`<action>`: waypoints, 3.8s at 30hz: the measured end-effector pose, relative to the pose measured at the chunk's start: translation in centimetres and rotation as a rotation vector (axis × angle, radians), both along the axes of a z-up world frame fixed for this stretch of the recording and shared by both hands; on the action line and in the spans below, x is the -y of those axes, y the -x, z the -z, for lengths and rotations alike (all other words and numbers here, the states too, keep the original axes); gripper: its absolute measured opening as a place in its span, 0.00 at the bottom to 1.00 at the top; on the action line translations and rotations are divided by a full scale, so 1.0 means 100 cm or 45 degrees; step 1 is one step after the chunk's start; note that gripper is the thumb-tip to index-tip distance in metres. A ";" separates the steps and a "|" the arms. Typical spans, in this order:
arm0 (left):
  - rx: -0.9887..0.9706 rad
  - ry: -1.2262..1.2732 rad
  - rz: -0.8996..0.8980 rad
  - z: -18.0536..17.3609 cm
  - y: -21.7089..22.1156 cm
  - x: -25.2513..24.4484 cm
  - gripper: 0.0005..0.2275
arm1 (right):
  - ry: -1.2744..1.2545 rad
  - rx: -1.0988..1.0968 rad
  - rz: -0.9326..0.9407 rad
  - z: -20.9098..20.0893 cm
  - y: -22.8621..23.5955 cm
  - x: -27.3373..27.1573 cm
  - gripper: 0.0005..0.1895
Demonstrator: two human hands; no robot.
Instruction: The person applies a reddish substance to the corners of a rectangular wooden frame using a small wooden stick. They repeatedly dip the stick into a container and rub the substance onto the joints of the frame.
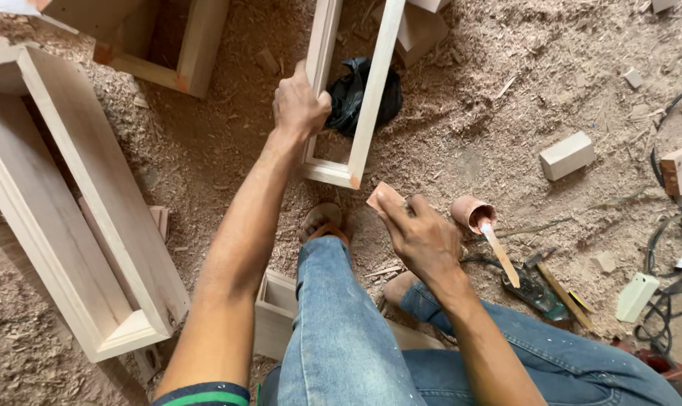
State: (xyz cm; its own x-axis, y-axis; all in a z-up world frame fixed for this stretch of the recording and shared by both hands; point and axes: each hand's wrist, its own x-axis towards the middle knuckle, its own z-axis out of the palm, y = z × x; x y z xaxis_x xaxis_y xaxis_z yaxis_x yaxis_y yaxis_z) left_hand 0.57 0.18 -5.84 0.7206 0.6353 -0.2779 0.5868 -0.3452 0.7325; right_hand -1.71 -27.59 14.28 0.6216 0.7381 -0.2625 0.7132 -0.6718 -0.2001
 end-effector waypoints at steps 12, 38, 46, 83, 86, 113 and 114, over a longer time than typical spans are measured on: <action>0.211 0.255 -0.609 -0.005 0.001 0.043 0.37 | -0.191 -0.085 0.087 0.003 0.015 -0.014 0.18; 0.296 0.157 -0.624 0.004 -0.006 0.037 0.36 | 0.193 -0.056 -0.175 0.047 0.014 -0.081 0.18; 0.271 0.076 -0.568 -0.004 -0.015 0.034 0.36 | 0.249 -0.126 -0.125 0.020 -0.001 -0.062 0.21; 0.702 0.408 -0.122 -0.039 0.008 0.025 0.33 | -0.261 -0.394 0.612 -0.031 0.008 0.059 0.22; 0.154 0.276 -0.181 -0.036 -0.009 0.018 0.31 | -0.250 -0.342 0.579 -0.024 0.007 0.042 0.22; -0.082 0.068 -0.325 -0.015 -0.024 0.023 0.36 | 0.510 -0.180 -0.017 0.046 0.012 -0.073 0.20; -0.016 0.055 -0.322 -0.015 -0.035 0.022 0.36 | 0.429 -0.139 0.000 0.042 -0.001 -0.064 0.18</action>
State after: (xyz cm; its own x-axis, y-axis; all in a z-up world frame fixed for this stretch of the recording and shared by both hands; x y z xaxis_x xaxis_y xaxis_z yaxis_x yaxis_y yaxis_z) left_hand 4.08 -1.99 -4.31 0.5368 0.7822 -0.3163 0.6596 -0.1552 0.7354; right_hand -1.59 -21.24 10.05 0.5761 0.5989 -0.5562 0.7000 -0.7129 -0.0426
